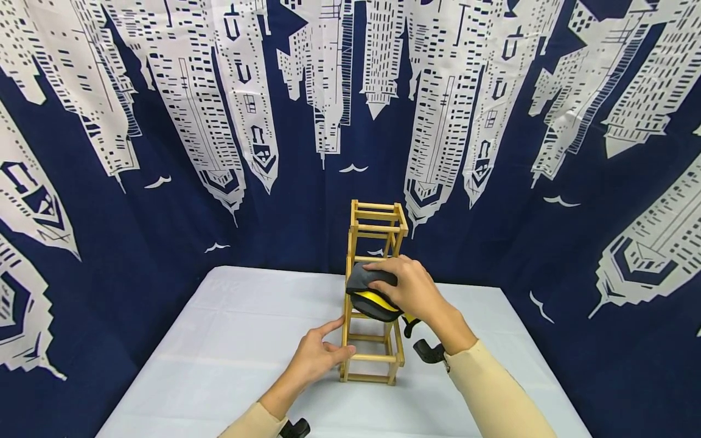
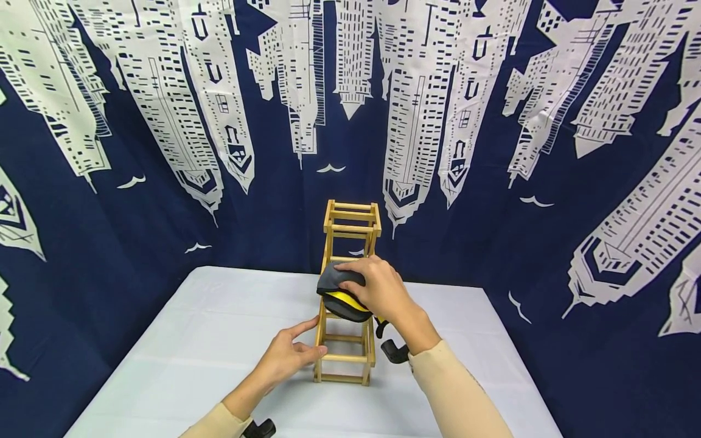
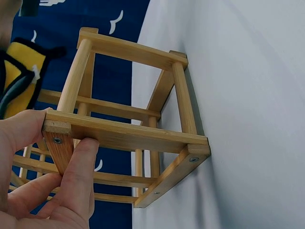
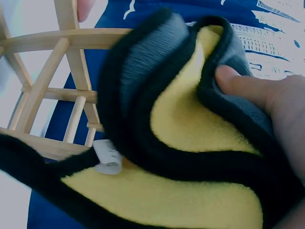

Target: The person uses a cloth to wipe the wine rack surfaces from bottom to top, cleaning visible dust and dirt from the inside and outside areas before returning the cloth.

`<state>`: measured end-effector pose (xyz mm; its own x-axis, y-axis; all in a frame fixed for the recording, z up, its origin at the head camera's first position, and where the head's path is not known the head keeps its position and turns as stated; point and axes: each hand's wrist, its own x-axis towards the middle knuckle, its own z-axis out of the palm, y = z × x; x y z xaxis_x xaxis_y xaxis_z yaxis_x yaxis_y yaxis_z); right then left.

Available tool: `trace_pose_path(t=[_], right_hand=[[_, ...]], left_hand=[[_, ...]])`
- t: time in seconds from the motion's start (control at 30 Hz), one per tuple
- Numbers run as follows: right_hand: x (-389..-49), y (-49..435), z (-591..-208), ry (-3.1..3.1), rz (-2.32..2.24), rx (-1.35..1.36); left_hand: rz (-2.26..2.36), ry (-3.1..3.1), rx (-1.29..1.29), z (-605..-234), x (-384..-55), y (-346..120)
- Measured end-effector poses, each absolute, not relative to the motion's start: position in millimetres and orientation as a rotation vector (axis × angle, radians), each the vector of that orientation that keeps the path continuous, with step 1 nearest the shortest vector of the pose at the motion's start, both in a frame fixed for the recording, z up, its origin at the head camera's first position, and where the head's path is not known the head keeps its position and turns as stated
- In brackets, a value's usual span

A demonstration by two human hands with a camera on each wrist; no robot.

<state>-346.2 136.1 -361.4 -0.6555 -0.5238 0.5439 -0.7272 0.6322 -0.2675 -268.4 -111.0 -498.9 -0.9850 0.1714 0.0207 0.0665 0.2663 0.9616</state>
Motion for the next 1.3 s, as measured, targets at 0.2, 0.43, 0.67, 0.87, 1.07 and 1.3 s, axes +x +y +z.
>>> trace_pose_path(t=[0.2, 0.43, 0.67, 0.87, 1.07, 1.3], right_hand=[[-352, 128, -354, -2.385, 0.681, 0.901], [-365, 107, -351, -2.400, 0.637, 0.808], [-383, 93, -357, -2.620, 0.570, 0.775], [-392, 102, -356, -2.771, 0.697, 0.872], [-381, 110, -345, -2.754, 0.616, 1.074], [-373, 108, -338, -2.803, 0.553, 1.072]], left_hand=[[1.838, 2.443, 0.225, -499, -268, -111], [1.827, 2.442, 0.224, -499, -266, -111], [1.847, 2.436, 0.220, -500, -267, -109], [1.853, 2.427, 0.200, -500, -268, -105], [1.862, 2.435, 0.188, -499, -268, -108], [1.858, 2.404, 0.177, -500, -268, -108]])
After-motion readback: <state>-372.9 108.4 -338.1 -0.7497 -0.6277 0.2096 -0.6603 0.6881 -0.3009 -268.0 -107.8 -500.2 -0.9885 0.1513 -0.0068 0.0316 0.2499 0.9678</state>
